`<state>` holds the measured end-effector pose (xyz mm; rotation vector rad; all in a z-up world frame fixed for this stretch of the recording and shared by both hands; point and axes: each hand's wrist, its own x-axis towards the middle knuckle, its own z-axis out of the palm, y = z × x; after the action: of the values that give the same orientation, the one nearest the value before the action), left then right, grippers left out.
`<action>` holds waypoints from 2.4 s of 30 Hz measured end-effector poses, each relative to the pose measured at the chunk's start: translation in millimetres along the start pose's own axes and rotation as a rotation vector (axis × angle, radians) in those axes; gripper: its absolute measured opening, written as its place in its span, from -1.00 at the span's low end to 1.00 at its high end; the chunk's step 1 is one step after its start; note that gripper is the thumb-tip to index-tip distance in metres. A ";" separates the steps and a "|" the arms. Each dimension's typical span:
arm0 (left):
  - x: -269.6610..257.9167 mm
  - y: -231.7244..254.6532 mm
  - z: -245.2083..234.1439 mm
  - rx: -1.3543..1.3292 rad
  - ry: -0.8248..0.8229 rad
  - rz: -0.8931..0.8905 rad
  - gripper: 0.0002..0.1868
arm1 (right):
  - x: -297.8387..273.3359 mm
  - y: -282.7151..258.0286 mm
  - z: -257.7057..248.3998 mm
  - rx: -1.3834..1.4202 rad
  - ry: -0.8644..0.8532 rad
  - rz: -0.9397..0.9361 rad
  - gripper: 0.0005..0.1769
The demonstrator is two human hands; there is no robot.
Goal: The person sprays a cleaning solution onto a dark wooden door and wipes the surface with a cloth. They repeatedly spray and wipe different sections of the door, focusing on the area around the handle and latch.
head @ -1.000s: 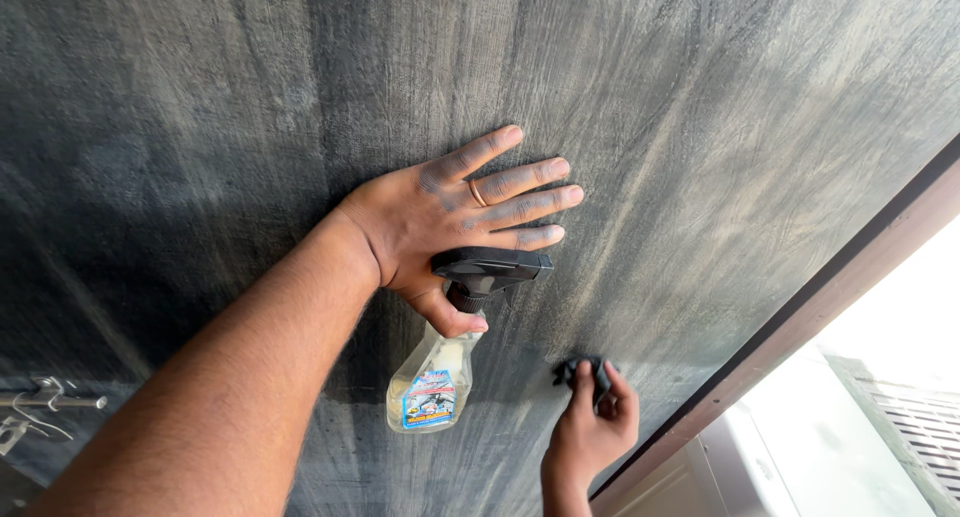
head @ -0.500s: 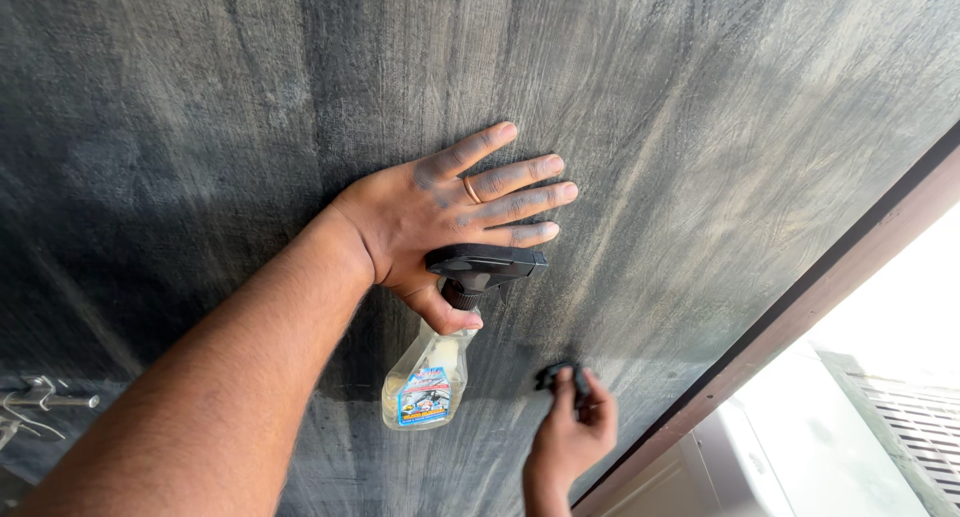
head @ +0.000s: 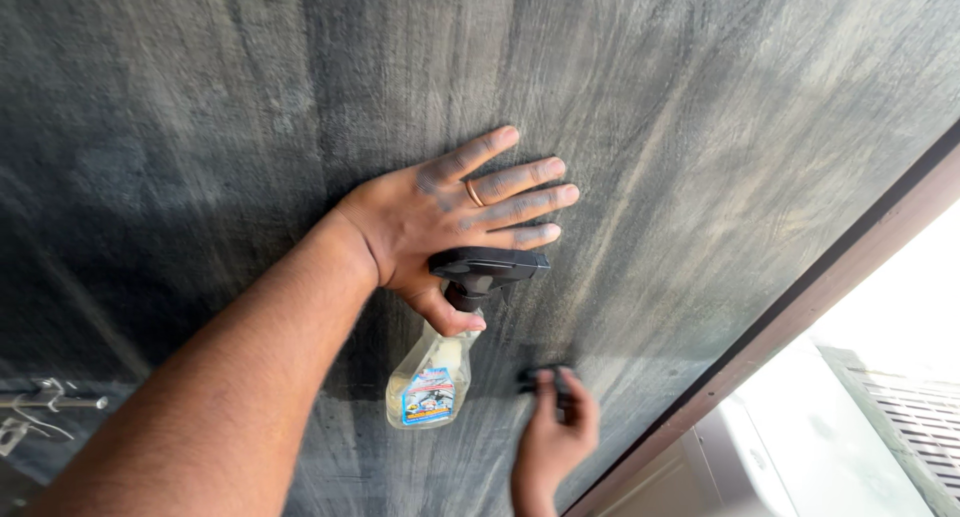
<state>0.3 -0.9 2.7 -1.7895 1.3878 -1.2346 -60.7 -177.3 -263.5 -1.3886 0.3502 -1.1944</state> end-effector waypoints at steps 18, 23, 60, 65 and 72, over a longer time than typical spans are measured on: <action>-2.3 0.0 1.5 -0.039 -0.002 0.012 0.13 | -5.2 -11.5 20.0 -0.110 -0.130 -0.200 -0.76; -1.0 -3.3 -2.2 -0.224 0.018 0.018 0.01 | 35.4 1.5 -4.8 0.094 -0.046 -0.060 -0.77; 34.6 304.2 -32.8 -1.843 0.115 -1.532 -0.79 | 5.8 110.3 -121.1 0.066 -0.340 0.389 -0.76; 50.1 299.0 -36.8 -1.797 -0.064 -1.467 -0.78 | 12.4 117.2 -135.1 0.022 -0.344 0.448 -0.75; 46.6 231.3 -29.1 -1.528 -0.102 -1.386 -0.73 | 34.3 63.2 -124.2 -0.075 -0.357 0.273 -0.68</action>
<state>-124.3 -114.0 -165.3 -4.1644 0.8029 -0.1946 -117.5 -289.2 -333.1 -1.5314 0.3206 -0.7003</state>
